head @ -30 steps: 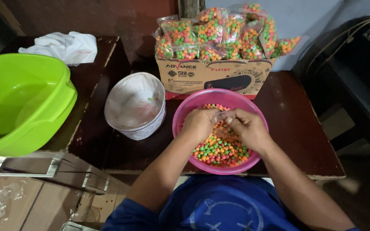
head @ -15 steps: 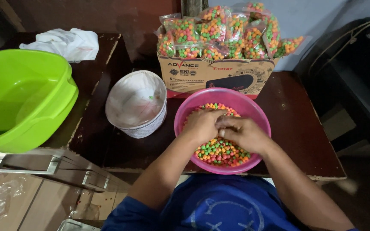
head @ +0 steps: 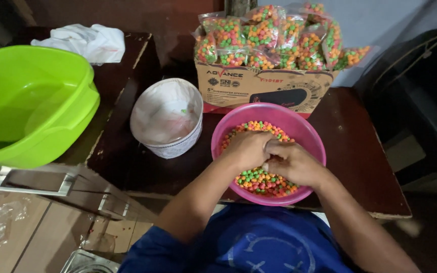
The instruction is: Manually filling small plastic bags with colorful snacks from a large bowl using hands and a spoon.
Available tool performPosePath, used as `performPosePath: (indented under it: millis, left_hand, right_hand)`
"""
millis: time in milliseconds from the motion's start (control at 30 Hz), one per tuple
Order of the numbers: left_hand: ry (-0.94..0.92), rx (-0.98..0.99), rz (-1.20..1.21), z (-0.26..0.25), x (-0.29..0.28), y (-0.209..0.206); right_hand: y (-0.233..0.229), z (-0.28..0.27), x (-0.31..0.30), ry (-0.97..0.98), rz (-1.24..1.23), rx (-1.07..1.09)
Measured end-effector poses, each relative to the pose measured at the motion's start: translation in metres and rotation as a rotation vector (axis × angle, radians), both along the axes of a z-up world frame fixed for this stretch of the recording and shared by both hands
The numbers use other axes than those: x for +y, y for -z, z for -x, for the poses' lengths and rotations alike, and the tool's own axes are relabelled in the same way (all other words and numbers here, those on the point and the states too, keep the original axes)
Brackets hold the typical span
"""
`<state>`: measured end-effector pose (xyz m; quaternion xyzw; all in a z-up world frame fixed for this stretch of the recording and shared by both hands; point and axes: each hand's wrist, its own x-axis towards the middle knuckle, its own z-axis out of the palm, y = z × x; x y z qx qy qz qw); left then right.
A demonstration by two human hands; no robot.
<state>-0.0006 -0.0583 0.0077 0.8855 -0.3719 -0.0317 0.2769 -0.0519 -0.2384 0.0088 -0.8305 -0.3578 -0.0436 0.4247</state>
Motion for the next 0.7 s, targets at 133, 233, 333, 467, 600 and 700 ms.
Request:
performPosePath:
  millis: [133,233,333,467,600,700]
  left_hand:
    - [-0.034,-0.098,-0.027,-0.007,-0.004,0.010]
    - [-0.049,-0.136,-0.023,-0.016,-0.010,0.029]
    - [-0.049,-0.119,-0.009,-0.020,-0.011,0.040]
    - [-0.043,-0.138,-0.003,-0.013,-0.009,0.025]
    - [-0.094,-0.112,0.063,-0.012,-0.009,0.022]
    - [-0.236,-0.048,0.106,0.007,0.005,-0.003]
  right_hand:
    - [-0.006,-0.001,0.005,0.005,0.067,-0.105]
    - [-0.001,-0.003,0.006,0.029,0.145,-0.257]
    - [0.001,-0.001,0.006,0.104,0.290,-0.438]
    - [-0.012,0.006,0.014,0.205,0.362,-0.394]
    - [-0.016,0.008,0.019,0.109,-0.010,-0.295]
    - [-0.014,0.001,-0.006,0.268,-0.162,-0.277]
